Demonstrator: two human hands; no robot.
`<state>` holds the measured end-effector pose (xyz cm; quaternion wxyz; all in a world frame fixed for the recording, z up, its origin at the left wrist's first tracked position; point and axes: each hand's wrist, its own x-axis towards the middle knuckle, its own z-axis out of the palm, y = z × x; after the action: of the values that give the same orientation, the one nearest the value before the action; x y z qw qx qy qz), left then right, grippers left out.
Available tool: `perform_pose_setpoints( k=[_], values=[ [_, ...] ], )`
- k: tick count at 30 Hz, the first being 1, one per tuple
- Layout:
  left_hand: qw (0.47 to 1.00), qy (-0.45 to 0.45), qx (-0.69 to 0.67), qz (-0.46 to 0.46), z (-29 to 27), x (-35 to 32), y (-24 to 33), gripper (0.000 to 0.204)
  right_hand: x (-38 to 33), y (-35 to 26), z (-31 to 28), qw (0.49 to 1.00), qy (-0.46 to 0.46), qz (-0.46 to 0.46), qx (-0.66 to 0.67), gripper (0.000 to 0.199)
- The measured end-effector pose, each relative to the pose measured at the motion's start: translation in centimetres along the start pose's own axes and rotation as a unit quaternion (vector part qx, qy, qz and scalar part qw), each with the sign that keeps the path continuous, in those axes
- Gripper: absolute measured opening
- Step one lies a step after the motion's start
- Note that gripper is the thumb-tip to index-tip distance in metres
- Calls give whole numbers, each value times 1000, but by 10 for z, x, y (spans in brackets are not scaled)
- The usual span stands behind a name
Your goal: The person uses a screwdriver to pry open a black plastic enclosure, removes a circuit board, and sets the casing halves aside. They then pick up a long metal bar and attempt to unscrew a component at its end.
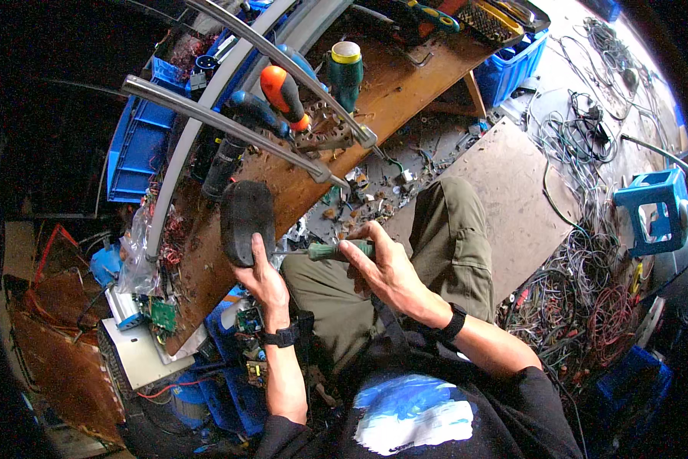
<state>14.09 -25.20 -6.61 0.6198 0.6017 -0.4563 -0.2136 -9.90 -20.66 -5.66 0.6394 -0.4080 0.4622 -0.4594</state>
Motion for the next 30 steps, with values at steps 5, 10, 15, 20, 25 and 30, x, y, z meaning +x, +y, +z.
perform_pose_setpoints(
  k=[5, 10, 15, 20, 25, 30],
  values=[
    [1000, -7, 2, -14, 0, -2, 2, 54, -3, -1, 1, 994, 0, -15, -112, 24],
    [1000, -17, 7, -10, -1, -2, 6, 48, 0, -1, -2, 960, -57, -210, -177, 27],
    [999, -34, -2, -14, 0, -4, 10, 44, 5, 11, 3, 991, 41, -54, -119, 27],
    [998, -43, -7, -49, -1, -6, 8, 48, 4, 25, -4, 992, 14, -118, -45, 36],
    [999, -17, -11, 41, 2, -6, 0, 46, 14, 32, -9, 982, 89, -79, -149, 24],
    [999, -29, -16, 26, 2, -6, 0, 50, 9, 22, -3, 954, 82, -183, -223, 35]
  ],
)
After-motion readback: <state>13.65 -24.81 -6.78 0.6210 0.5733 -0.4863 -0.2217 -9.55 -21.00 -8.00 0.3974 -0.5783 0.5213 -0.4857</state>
